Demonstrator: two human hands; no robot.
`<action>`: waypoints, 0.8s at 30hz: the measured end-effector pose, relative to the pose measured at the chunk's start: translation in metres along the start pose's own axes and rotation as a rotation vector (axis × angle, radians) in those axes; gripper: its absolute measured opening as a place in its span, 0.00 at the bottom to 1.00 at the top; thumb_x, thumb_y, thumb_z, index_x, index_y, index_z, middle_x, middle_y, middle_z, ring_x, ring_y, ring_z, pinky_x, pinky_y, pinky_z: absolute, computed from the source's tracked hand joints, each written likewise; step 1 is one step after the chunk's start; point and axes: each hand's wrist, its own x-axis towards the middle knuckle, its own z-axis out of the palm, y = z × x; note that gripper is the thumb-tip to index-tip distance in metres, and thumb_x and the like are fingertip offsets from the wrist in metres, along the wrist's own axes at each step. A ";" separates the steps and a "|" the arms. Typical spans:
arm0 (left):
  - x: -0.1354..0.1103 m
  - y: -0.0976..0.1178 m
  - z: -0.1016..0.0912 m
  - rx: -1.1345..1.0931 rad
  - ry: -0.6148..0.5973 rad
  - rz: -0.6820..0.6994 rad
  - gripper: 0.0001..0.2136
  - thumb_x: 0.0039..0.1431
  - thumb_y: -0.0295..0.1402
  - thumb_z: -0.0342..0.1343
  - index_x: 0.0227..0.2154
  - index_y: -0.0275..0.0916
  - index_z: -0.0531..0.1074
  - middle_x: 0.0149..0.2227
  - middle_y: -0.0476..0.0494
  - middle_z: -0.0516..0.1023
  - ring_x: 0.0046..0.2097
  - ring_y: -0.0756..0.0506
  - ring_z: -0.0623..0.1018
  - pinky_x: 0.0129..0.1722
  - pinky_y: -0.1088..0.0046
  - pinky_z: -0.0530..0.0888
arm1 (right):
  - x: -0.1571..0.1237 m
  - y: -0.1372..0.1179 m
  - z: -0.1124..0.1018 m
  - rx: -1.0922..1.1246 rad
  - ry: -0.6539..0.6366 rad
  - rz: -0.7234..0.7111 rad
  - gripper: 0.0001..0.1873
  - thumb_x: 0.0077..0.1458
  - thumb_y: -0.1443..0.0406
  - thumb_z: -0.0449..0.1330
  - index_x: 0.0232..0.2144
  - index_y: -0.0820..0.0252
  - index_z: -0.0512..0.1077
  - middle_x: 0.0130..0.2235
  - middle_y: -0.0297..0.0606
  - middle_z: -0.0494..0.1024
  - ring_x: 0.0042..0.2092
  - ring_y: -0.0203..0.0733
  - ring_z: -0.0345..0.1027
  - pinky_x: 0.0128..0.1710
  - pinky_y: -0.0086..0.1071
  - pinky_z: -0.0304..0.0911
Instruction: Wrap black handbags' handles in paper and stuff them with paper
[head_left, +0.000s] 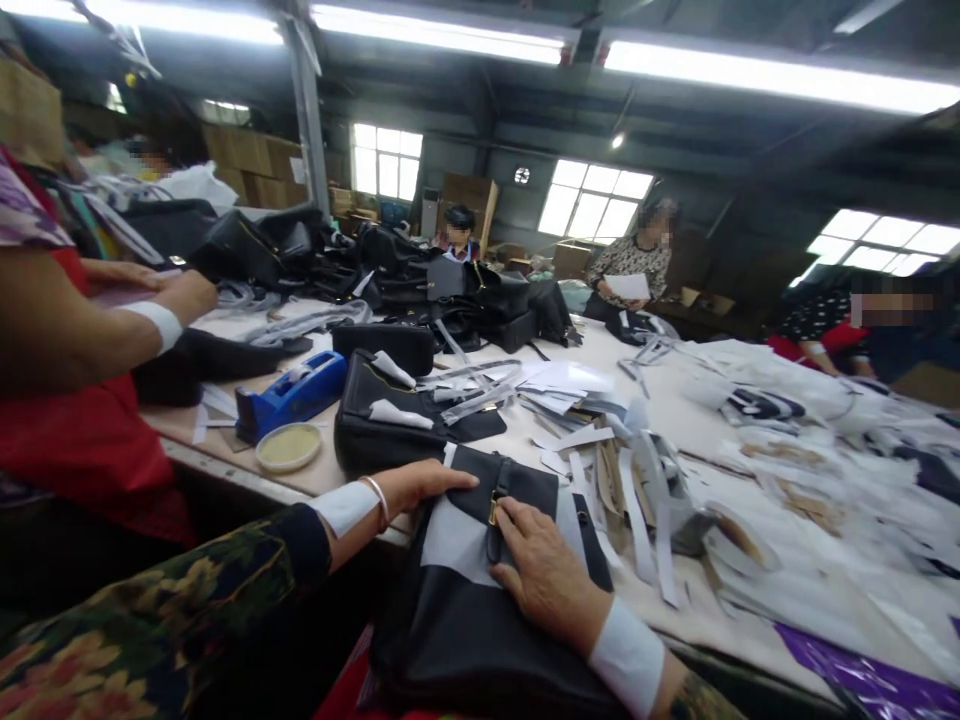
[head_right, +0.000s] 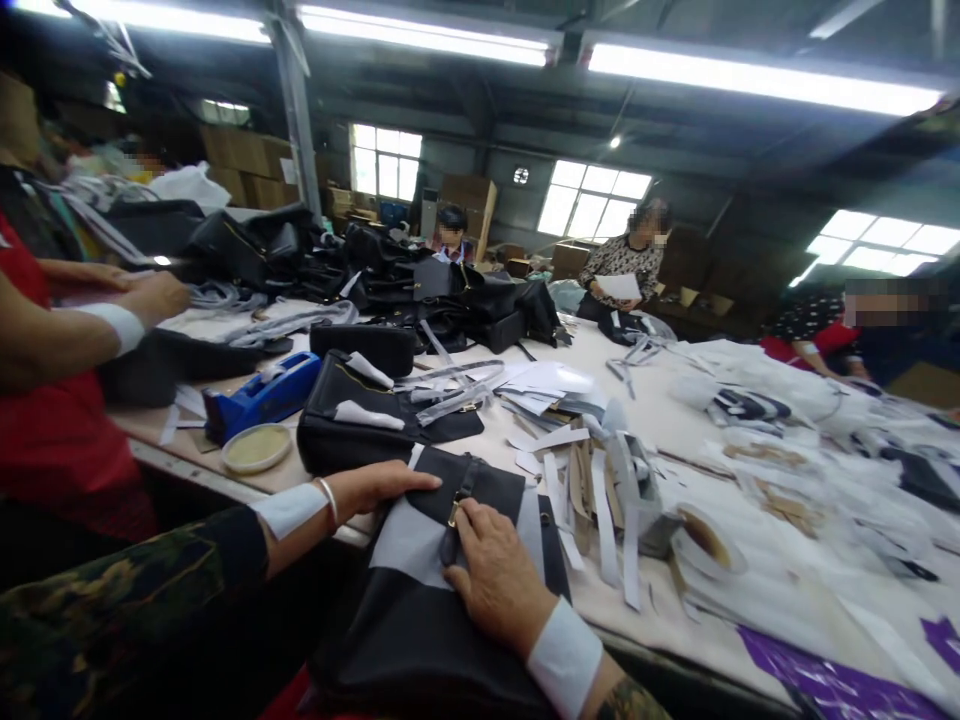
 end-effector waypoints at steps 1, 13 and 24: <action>-0.002 0.000 0.001 -0.017 -0.031 0.014 0.29 0.35 0.50 0.70 0.39 0.34 0.78 0.44 0.34 0.82 0.46 0.35 0.81 0.42 0.65 0.76 | -0.003 -0.001 0.002 0.002 0.027 0.005 0.35 0.55 0.64 0.60 0.63 0.66 0.61 0.64 0.52 0.62 0.63 0.57 0.56 0.63 0.51 0.55; -0.049 -0.009 0.020 -0.255 -0.198 0.166 0.26 0.37 0.44 0.71 0.41 0.38 0.79 0.42 0.39 0.84 0.49 0.34 0.80 0.51 0.61 0.74 | -0.027 0.002 0.022 0.082 0.132 -0.035 0.41 0.51 0.66 0.58 0.67 0.62 0.55 0.69 0.44 0.55 0.67 0.54 0.49 0.67 0.47 0.48; -0.058 0.001 0.037 -0.164 -0.070 0.293 0.20 0.32 0.43 0.71 0.31 0.38 0.81 0.34 0.41 0.84 0.43 0.31 0.81 0.48 0.57 0.75 | -0.044 0.012 0.006 0.137 0.347 -0.139 0.37 0.55 0.57 0.61 0.64 0.62 0.61 0.65 0.50 0.63 0.65 0.56 0.56 0.64 0.48 0.55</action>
